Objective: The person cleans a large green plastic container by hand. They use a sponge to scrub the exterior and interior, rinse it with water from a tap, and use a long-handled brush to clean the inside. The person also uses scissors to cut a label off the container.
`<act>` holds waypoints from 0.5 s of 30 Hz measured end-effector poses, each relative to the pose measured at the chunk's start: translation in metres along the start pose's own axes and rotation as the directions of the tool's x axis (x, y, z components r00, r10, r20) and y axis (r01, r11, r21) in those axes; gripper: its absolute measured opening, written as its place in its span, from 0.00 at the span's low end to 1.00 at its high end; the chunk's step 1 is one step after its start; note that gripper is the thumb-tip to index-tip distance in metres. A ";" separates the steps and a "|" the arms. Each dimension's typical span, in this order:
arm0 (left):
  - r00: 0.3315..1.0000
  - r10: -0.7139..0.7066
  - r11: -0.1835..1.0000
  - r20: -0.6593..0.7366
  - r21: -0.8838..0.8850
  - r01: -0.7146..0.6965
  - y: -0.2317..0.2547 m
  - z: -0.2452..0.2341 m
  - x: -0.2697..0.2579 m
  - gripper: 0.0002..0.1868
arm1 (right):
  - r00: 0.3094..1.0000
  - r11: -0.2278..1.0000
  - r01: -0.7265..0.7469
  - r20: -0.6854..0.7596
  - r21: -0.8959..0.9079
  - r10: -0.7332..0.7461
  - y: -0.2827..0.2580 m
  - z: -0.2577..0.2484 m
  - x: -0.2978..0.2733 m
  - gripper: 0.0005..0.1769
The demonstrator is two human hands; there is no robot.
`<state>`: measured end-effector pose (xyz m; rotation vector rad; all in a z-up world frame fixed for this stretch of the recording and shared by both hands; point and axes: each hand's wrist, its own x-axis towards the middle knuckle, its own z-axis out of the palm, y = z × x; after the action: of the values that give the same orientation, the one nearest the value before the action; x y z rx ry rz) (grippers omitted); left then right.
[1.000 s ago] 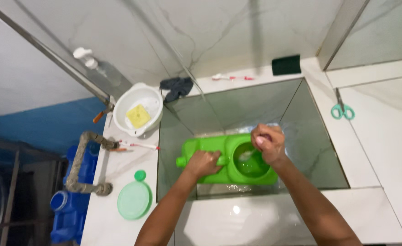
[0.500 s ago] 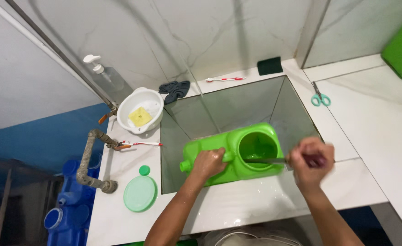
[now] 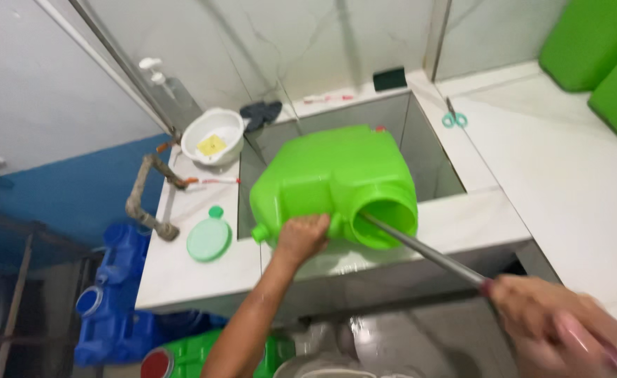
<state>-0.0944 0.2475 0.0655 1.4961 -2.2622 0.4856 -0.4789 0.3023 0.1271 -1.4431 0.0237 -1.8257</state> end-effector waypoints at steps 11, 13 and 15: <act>0.995 -0.031 0.992 -0.092 0.117 0.041 0.068 0.003 -0.001 0.15 | 0.986 0.924 -0.110 -0.160 -0.368 0.054 -0.044 0.016 -0.029 0.09; 0.996 -0.047 0.986 -0.081 0.154 0.059 0.070 0.004 -0.002 0.13 | 0.998 0.986 -0.064 0.026 0.151 0.061 -0.079 -0.015 -0.022 0.15; 0.995 -0.048 0.991 -0.090 0.117 0.059 0.071 0.003 -0.004 0.14 | 0.977 0.999 -0.008 0.211 0.049 -0.002 -0.100 -0.028 -0.022 0.12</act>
<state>-0.1585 0.2760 0.0557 1.5572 -2.1544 0.6667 -0.5567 0.3715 0.1457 -1.5932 -0.1256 -1.6501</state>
